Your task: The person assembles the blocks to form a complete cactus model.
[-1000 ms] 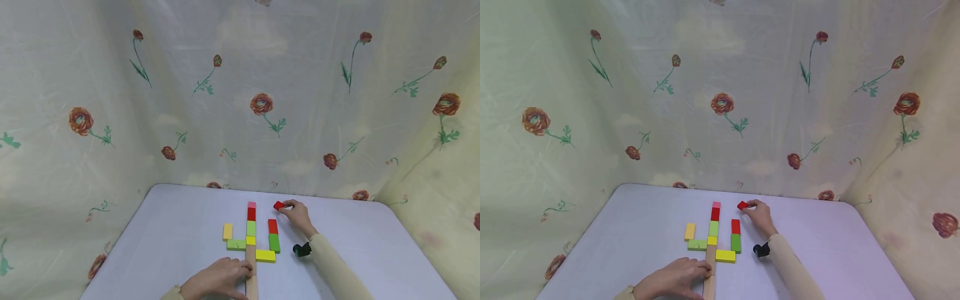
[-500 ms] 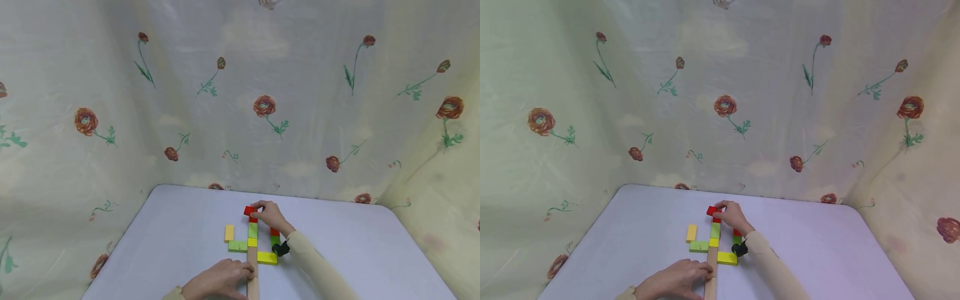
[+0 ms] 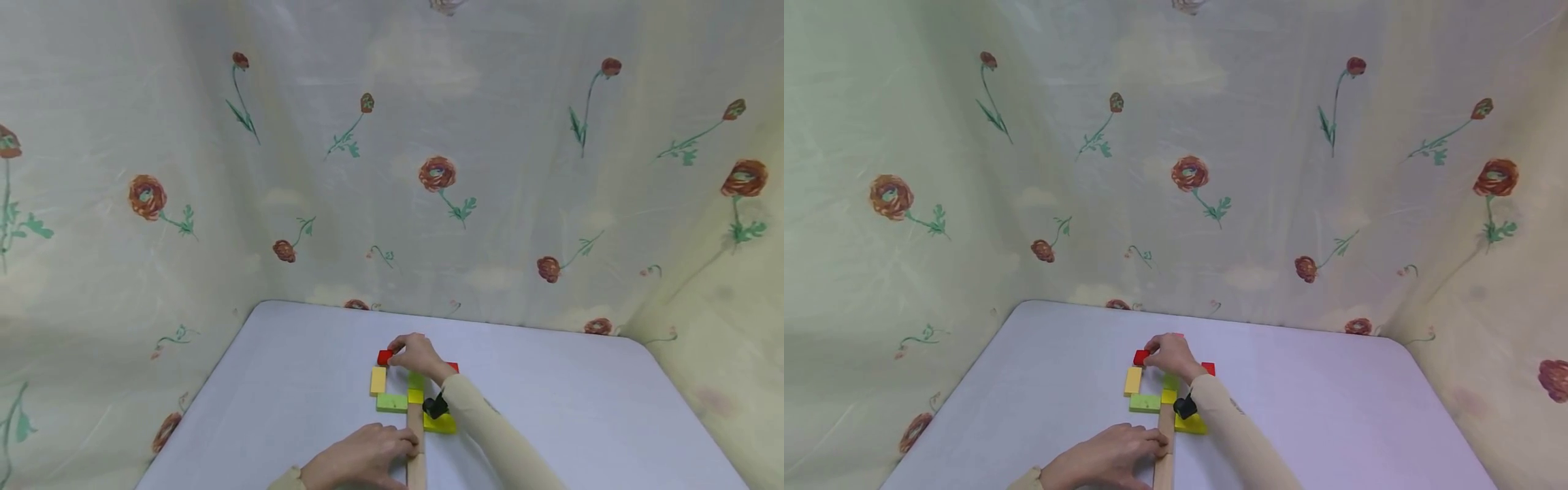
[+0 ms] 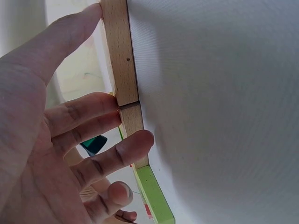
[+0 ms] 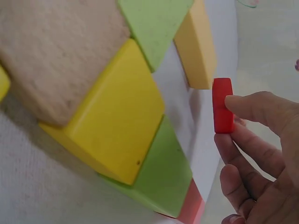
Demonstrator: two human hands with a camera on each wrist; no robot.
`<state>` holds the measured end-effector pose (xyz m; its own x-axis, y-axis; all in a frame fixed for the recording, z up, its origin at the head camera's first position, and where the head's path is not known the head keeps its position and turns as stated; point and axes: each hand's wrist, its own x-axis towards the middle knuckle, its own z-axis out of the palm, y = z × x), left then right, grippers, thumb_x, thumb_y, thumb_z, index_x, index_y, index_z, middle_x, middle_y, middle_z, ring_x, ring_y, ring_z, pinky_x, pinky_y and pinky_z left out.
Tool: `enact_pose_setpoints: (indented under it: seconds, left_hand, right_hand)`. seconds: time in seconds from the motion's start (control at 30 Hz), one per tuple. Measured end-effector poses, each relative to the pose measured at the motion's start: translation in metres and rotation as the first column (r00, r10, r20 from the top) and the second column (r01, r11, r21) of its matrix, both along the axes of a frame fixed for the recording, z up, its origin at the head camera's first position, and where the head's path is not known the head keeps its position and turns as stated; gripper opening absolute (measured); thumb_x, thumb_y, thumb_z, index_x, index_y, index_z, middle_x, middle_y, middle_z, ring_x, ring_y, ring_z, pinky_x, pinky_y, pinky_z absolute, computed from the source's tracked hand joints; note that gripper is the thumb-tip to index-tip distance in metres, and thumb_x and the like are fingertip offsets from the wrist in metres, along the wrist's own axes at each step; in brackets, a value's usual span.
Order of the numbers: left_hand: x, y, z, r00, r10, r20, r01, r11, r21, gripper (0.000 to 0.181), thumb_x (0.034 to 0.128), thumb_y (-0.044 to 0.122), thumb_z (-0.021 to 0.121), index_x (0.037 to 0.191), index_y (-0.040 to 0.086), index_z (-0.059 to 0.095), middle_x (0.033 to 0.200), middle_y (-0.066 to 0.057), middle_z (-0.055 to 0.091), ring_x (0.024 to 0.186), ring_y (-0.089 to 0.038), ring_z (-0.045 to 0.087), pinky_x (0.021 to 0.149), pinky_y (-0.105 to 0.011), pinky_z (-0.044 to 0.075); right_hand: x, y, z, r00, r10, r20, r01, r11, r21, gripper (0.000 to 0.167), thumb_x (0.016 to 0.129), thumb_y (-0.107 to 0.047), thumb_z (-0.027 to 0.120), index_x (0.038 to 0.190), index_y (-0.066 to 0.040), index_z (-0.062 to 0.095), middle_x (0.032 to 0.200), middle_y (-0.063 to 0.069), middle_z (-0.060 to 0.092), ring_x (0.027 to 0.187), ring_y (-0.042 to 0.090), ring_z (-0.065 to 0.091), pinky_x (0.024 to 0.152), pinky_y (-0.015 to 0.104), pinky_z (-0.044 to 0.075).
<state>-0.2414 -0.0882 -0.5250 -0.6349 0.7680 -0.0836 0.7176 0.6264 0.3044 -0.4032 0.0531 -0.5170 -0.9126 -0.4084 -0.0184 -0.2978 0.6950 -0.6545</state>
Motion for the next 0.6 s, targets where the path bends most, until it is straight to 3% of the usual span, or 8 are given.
enact_pose_setpoints:
  seconds: [0.27,0.6]
  left_hand:
    - [0.0004,-0.0016,-0.0006,0.997,-0.053,-0.061,0.054,0.999,0.006,0.053,0.0788,0.058,0.07,0.118,0.024,0.067,0.121,0.014,0.061,0.088,0.005,0.055,0.077,-0.016,0.047]
    - [0.0023,-0.0027,0.001,0.997,-0.05,-0.054,0.051,0.999,0.017,0.052,0.0786,0.057,0.071,0.118,0.023,0.068,0.119,0.013,0.062,0.089,0.005,0.056,0.077,-0.016,0.047]
  right_hand:
    - [0.0014,-0.0028,-0.0043,1.0,-0.014,0.026,0.014,0.999,0.033,0.026,0.085,-0.022,0.074,0.108,-0.011,0.072,0.099,0.002,0.069,0.084,0.018,0.056,0.081,0.034,0.051]
    - [0.0025,-0.0088,-0.0066,0.998,-0.037,0.058,0.036,0.999,0.029,0.026,0.087,-0.021,0.071,0.111,-0.01,0.073,0.104,0.005,0.071,0.09,0.019,0.057,0.085,0.037,0.052]
